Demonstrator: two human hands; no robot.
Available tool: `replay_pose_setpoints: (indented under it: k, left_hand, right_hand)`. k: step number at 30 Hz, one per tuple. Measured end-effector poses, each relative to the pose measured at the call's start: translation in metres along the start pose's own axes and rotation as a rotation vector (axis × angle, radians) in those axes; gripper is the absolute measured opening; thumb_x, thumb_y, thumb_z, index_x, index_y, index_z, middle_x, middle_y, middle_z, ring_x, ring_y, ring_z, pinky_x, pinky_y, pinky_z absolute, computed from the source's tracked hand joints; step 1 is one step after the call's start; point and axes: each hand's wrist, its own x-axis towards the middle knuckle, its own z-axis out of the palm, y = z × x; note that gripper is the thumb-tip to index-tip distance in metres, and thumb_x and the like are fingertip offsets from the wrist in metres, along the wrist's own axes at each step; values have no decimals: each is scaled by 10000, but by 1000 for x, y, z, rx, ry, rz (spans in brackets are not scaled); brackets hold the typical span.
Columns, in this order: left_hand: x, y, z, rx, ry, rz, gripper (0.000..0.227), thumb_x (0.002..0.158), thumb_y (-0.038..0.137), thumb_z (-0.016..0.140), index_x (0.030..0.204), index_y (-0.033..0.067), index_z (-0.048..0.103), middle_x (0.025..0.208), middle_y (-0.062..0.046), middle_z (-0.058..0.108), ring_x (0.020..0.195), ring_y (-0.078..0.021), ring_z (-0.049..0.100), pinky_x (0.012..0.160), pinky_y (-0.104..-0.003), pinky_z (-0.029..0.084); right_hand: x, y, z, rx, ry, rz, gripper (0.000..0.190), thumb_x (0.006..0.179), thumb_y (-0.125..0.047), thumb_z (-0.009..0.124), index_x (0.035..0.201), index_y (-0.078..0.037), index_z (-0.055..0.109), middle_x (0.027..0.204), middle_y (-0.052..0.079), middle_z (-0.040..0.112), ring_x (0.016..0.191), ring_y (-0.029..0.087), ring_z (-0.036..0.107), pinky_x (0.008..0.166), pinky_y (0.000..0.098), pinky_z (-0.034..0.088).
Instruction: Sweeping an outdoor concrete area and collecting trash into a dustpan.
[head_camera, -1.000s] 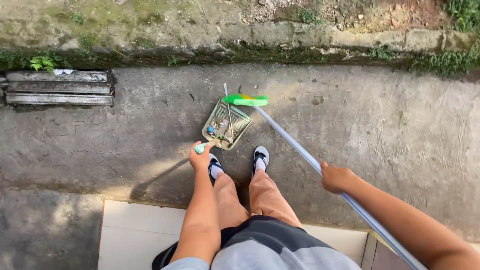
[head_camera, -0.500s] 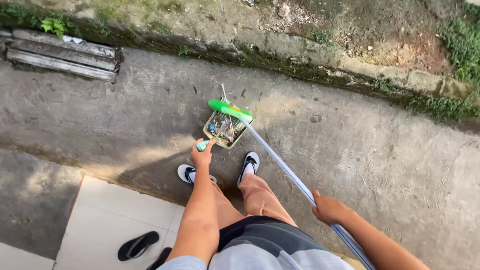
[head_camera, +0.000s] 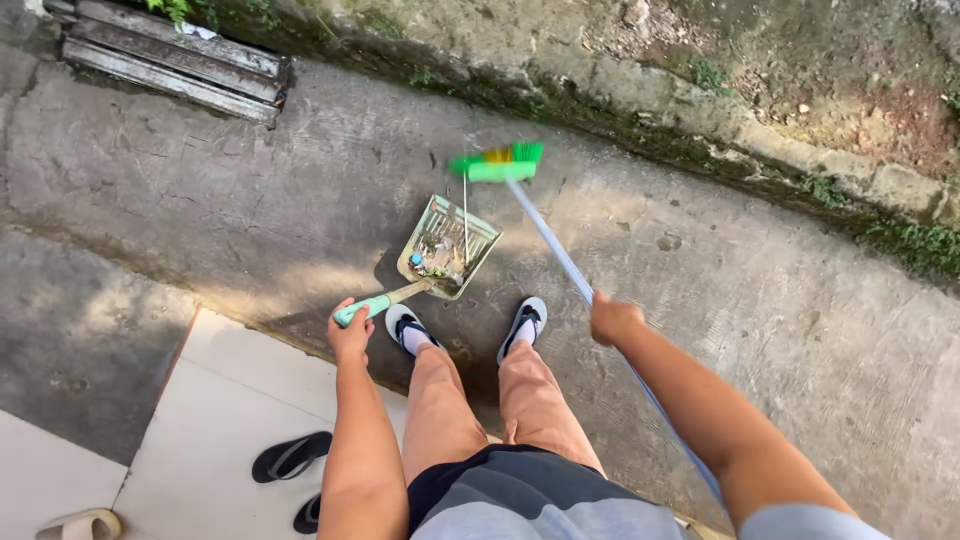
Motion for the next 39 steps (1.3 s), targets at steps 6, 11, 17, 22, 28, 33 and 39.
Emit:
replay_pose_setpoints:
  k: [6,11,17,22,28,33,39]
  left_hand:
    - [59,30,-8,143,-39,164,442,821,106,826,1234,181,687,978,-37,701,725,-149,620,596,-312,517]
    - [86,41,-11,409,-41,378,460,770,147,872,1203,202,729,1007,-59,749,760,-172,687,657,-329,547]
    - [88,65,5,390,-33,329,451,755,156,867,1186,205,740,967,-84,741,705,-199,698,595,-341,575]
    - [104,71,-9,264,-64,171,427,792,131,825,1200,199,716,973,-67,727,683,-206,681,564,-335,578]
    - [123,56,-87,-1,-90,35,440,864,72,749,1263,229,651,1152,-43,656,907,-166,649,677,-333,622]
    - [114,54,-116,-132,90,-108,399,893,92,731,1264,220,664,1135,-61,658,871,-193,635,718,-341,643]
    - [135,68,-71,-22,146,-32,417,851,96,750,1244,210,672,1182,-43,658,955,-203,678,688,-349,651]
  right_hand:
    - [-80,36,71,253,-59,66,718,959,-178,508,1566,-26,155,1233,290,670,1083,404,712,983,507,537]
    - [-75,-35,94,450,-103,100,749,875,-239,649,1478,-4,272,1177,281,684,1029,374,732,949,477,597]
    - [-122,-91,99,539,-220,-73,523,861,-210,610,1299,-28,390,1026,212,699,910,379,774,794,495,629]
    - [-168,-94,16,436,-320,-73,543,886,-222,536,1368,-75,334,978,197,727,866,387,802,822,491,633]
    - [-40,-115,-14,148,-70,28,733,898,-135,551,1511,82,212,1162,286,733,1105,403,728,948,497,565]
    - [-20,-139,33,117,-190,-107,759,818,-107,626,1444,133,272,1180,341,684,1100,424,714,929,485,582]
    - [-136,-94,6,48,-207,-157,779,880,-105,569,1507,72,142,1181,286,671,1102,403,693,957,504,548]
